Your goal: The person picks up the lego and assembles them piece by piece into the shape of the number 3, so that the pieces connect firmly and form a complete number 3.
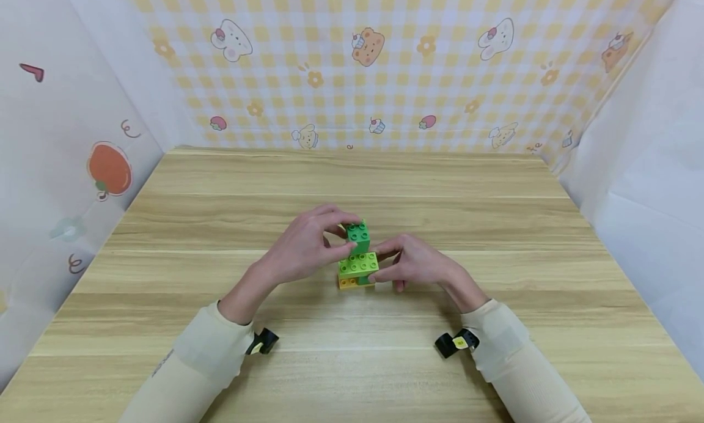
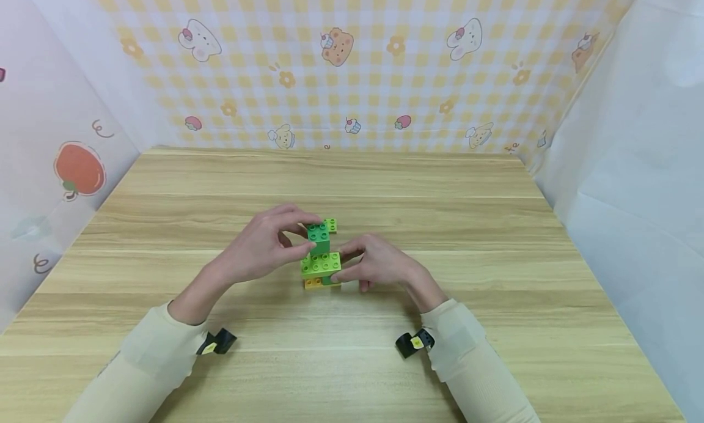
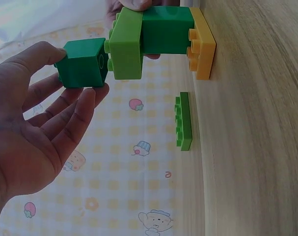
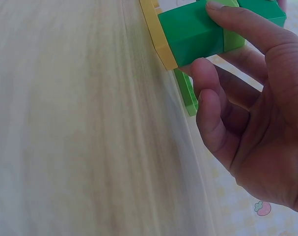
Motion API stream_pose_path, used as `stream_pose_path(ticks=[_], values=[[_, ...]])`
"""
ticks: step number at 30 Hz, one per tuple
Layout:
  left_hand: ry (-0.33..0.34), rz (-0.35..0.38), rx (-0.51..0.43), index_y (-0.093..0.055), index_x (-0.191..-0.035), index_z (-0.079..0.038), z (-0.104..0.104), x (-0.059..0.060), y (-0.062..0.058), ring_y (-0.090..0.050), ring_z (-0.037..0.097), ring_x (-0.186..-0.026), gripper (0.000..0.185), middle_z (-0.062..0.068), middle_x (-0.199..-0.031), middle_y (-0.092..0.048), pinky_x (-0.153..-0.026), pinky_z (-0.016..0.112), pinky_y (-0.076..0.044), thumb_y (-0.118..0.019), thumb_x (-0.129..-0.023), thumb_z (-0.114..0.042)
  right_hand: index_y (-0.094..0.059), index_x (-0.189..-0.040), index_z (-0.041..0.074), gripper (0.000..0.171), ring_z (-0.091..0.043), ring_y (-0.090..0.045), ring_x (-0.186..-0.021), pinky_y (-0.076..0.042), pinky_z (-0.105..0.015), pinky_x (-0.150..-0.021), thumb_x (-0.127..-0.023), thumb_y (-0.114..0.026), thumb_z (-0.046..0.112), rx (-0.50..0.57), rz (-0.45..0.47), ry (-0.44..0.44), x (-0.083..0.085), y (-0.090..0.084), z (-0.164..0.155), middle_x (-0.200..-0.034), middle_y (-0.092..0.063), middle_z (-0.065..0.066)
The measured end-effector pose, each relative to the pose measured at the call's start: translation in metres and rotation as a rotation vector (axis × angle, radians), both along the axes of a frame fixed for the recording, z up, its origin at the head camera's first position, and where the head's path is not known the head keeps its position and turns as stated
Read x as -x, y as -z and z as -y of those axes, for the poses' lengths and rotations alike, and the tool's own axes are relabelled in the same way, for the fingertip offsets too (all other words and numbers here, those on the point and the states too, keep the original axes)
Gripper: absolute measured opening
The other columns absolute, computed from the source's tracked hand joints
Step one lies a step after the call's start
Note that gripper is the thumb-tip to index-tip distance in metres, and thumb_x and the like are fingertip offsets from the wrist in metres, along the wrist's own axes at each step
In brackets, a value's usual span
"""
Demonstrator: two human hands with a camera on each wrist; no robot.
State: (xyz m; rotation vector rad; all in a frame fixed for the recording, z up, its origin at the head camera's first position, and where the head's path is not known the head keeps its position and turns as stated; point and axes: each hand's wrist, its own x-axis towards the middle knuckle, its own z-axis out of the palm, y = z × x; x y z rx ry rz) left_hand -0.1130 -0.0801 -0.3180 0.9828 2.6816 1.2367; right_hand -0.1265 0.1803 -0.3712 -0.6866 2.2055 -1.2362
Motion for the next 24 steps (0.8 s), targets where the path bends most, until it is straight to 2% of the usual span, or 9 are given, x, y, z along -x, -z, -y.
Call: stream_pose_path(ticks=[8,17,24], values=[[0.040,0.015,-0.010,-0.072,-0.132,-0.005,-0.0018,-0.0011,-0.0015,-0.076,0.027,-0.103,0.039,0.009,-0.121,-0.069,-0.077,0.026,-0.062,-0.079,-0.095,-0.013,-0.078,-0.124,0.018,0.033,-0.018,-0.063,-0.051,-0.057,-0.036,-0.051,-0.092,-0.084,0.023,-0.001,-0.009,0.007,-0.0003,-0.0002,-0.0003,-0.108,-0.080,-0.001],[0.055,0.049,0.005,-0.072,-0.132,-0.004,-0.0029,-0.0020,-0.0014,-0.076,0.025,-0.105,0.040,0.010,-0.121,-0.069,-0.080,0.025,-0.062,-0.081,-0.094,-0.012,-0.079,-0.119,0.020,0.028,-0.018,-0.064,-0.051,-0.058,-0.036,-0.052,-0.092,-0.084,0.022,-0.017,-0.014,0.011,-0.0011,-0.0015,0.0001,-0.103,-0.079,0.003],[0.071,0.044,0.006,-0.072,-0.132,-0.004,-0.0040,-0.0018,-0.0008,-0.076,0.022,-0.104,0.041,0.009,-0.119,-0.069,-0.081,0.024,-0.062,-0.082,-0.093,-0.012,-0.079,-0.117,0.022,0.026,-0.020,-0.065,-0.051,-0.058,-0.036,-0.053,-0.091,-0.084,0.024,-0.026,-0.005,0.023,-0.0007,-0.0014,0.0000,-0.104,-0.079,0.003]])
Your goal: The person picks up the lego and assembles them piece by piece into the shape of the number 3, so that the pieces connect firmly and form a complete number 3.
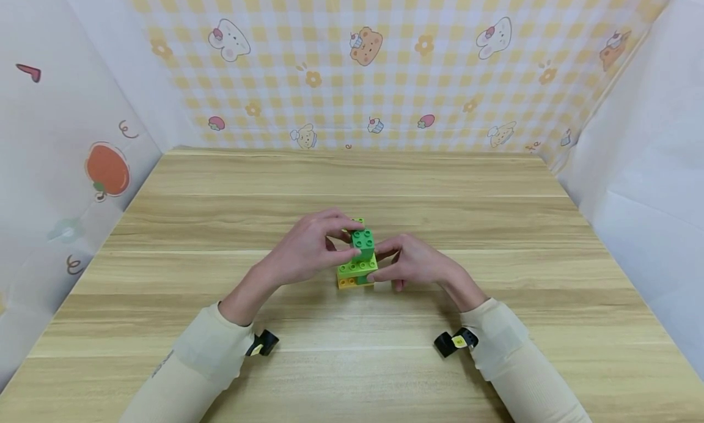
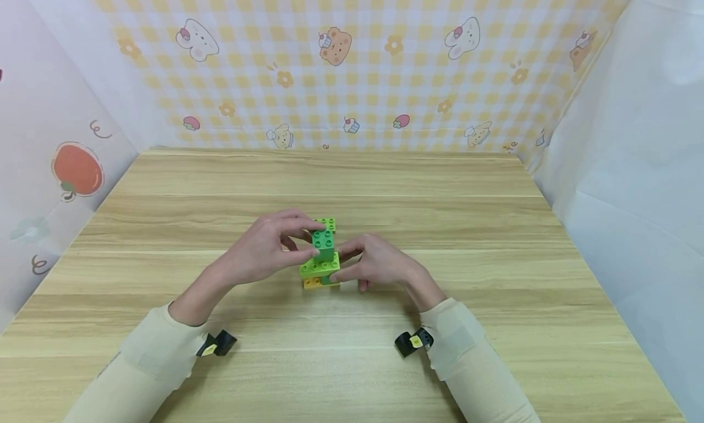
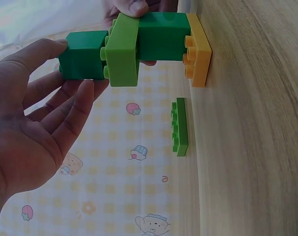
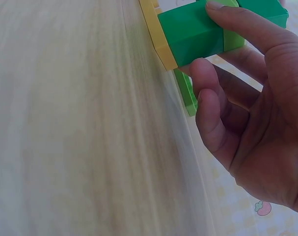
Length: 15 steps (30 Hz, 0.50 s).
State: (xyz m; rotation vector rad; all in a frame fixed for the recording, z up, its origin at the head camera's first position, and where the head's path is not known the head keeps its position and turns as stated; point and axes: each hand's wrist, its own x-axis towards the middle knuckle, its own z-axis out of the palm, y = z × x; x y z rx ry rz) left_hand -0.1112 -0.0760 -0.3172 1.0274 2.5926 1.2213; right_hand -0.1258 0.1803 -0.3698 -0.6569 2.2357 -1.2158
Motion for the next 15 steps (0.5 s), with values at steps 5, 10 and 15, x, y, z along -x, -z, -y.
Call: stream_pose_path(ticks=[5,10,15], values=[[0.008,0.003,0.004,-0.073,-0.131,-0.005,-0.0007,0.0002,0.0003,-0.076,0.023,-0.104,0.041,0.008,-0.118,-0.069,-0.081,0.024,-0.062,-0.082,-0.093,-0.013,-0.079,-0.117,0.020,0.026,-0.019,-0.065,-0.051,-0.058,-0.036,-0.052,-0.091,-0.084,0.024,0.008,-0.005,-0.002,0.0007,0.0012,0.0001,-0.104,-0.079,0.001],[0.012,0.010,0.003,-0.073,-0.131,-0.005,-0.0011,0.0002,-0.0001,-0.076,0.028,-0.106,0.040,0.008,-0.119,-0.070,-0.081,0.025,-0.062,-0.082,-0.093,-0.013,-0.079,-0.117,0.018,0.027,-0.019,-0.065,-0.051,-0.058,-0.037,-0.052,-0.091,-0.084,0.024,0.011,-0.013,-0.007,0.0011,0.0014,0.0004,-0.104,-0.079,0.001],[0.021,0.017,0.002,-0.073,-0.130,-0.006,-0.0020,0.0005,0.0012,-0.076,0.028,-0.106,0.040,0.009,-0.119,-0.070,-0.080,0.023,-0.062,-0.082,-0.093,-0.014,-0.079,-0.115,0.020,0.024,-0.020,-0.065,-0.051,-0.058,-0.038,-0.052,-0.091,-0.084,0.023,0.010,-0.015,-0.008,0.0011,0.0016,0.0003,-0.102,-0.079,0.002]])
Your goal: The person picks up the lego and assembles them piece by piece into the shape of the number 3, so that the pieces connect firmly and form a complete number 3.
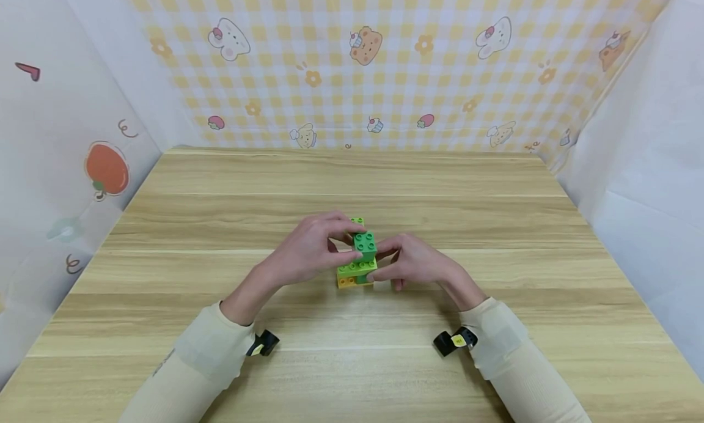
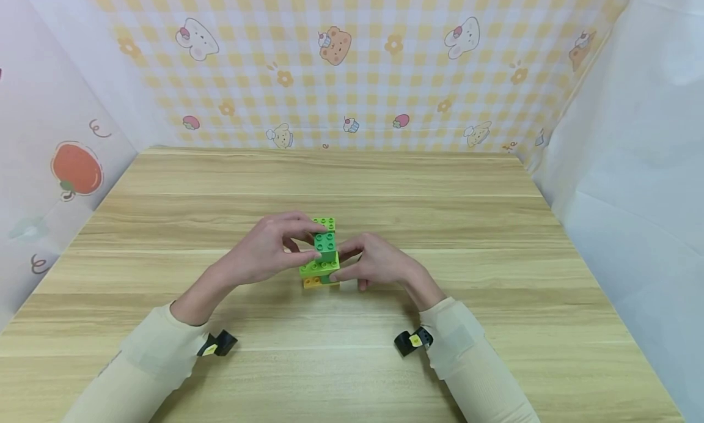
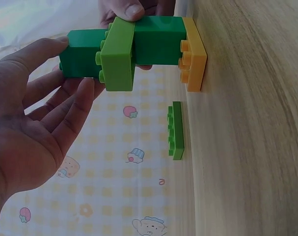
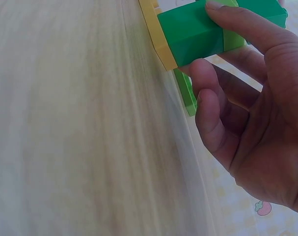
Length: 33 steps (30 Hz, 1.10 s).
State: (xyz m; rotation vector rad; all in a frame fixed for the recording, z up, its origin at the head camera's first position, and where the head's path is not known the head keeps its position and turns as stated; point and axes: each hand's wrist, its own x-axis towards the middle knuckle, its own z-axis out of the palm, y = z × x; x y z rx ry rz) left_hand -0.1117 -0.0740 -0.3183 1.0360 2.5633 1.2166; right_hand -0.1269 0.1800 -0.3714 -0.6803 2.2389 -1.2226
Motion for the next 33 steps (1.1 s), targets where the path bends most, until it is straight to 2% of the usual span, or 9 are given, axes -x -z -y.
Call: stream_pose_path(ticks=[14,33], values=[[0.009,0.000,0.006,-0.074,-0.131,-0.007,-0.0007,-0.0001,0.0023,-0.076,0.023,-0.105,0.038,0.007,-0.116,-0.070,-0.080,0.023,-0.061,-0.081,-0.094,-0.016,-0.079,-0.116,0.017,0.025,-0.020,-0.065,-0.051,-0.058,-0.037,-0.051,-0.091,-0.084,0.019,0.020,-0.006,-0.014,0.0004,0.0014,-0.0006,-0.107,-0.079,0.000],[0.024,0.009,0.012,-0.074,-0.131,-0.009,-0.0008,-0.0008,0.0022,-0.076,0.020,-0.103,0.038,0.004,-0.113,-0.069,-0.083,0.025,-0.061,-0.081,-0.095,-0.016,-0.079,-0.114,0.017,0.024,-0.020,-0.064,-0.051,-0.058,-0.037,-0.051,-0.091,-0.085,0.021,0.021,-0.008,-0.011,-0.0006,0.0000,-0.0001,-0.104,-0.078,0.000]])
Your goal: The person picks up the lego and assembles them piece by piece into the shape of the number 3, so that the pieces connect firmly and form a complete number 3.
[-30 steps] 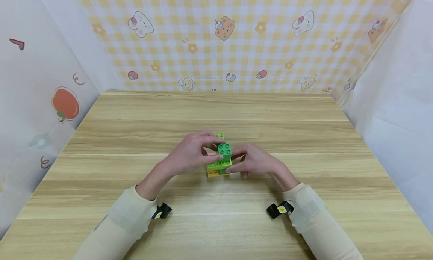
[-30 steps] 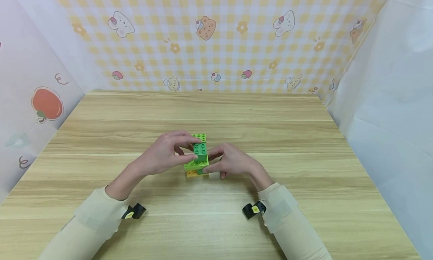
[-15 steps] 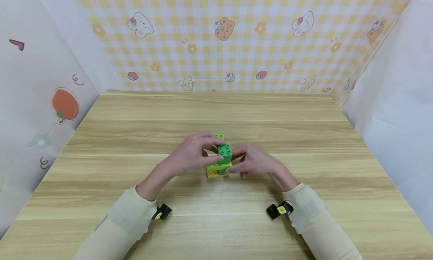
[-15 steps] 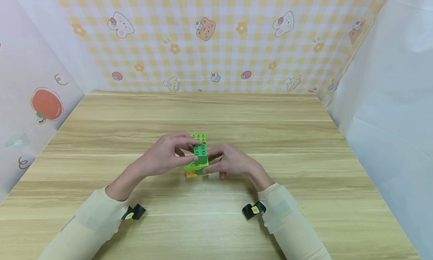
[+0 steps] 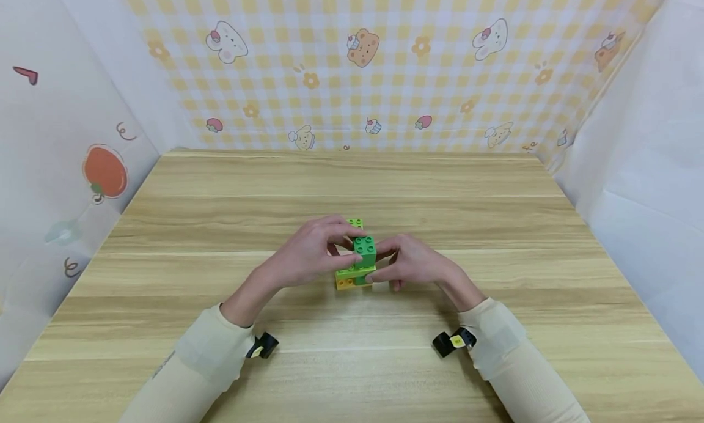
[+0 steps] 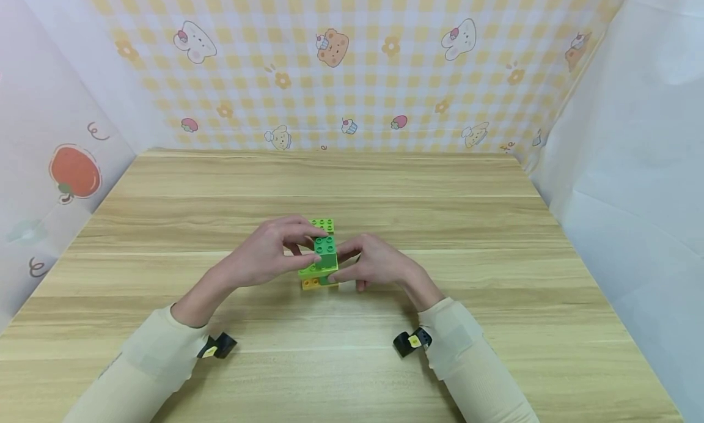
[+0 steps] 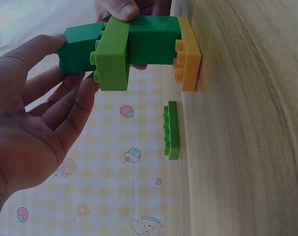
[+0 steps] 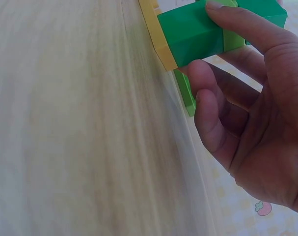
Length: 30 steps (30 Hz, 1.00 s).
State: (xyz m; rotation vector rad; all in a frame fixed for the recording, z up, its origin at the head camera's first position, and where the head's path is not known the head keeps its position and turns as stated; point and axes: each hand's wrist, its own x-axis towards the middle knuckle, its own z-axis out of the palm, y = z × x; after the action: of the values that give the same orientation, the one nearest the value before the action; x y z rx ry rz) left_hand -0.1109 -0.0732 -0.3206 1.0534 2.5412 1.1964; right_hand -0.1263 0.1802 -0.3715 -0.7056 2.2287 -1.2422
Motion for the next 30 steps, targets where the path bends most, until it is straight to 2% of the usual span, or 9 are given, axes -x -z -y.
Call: stream_pose_path(ticks=[7,16,30], values=[[0.018,-0.005,-0.004,-0.074,-0.130,-0.010,0.0002,0.0008,0.0013,-0.076,0.017,-0.100,0.036,0.005,-0.116,-0.070,-0.081,0.024,-0.061,-0.080,-0.095,-0.016,-0.078,-0.112,0.016,0.022,-0.020,-0.064,-0.053,-0.058,-0.036,-0.052,-0.091,-0.085,0.021,-0.002,0.013,0.002,0.0001,-0.0005,0.0000,-0.101,-0.078,0.000],[0.020,-0.011,0.000,-0.074,-0.129,-0.009,-0.0016,0.0001,0.0024,-0.075,0.017,-0.100,0.036,0.003,-0.112,-0.069,-0.082,0.024,-0.061,-0.081,-0.094,-0.015,-0.078,-0.110,0.015,0.021,-0.020,-0.065,-0.053,-0.058,-0.036,-0.052,-0.091,-0.084,0.021,0.002,0.015,-0.004,0.0001,-0.0008,0.0001,-0.100,-0.078,-0.001],[0.022,-0.034,-0.003,-0.075,-0.127,-0.009,-0.0018,0.0004,0.0034,-0.074,0.016,-0.098,0.035,0.004,-0.112,-0.070,-0.083,0.026,-0.061,-0.082,-0.093,-0.014,-0.079,-0.109,0.017,0.020,-0.019,-0.065,-0.054,-0.058,-0.036,-0.054,-0.091,-0.084,0.020,-0.003,-0.015,-0.011,-0.0008,-0.0002,0.0001,-0.098,-0.078,0.001]])
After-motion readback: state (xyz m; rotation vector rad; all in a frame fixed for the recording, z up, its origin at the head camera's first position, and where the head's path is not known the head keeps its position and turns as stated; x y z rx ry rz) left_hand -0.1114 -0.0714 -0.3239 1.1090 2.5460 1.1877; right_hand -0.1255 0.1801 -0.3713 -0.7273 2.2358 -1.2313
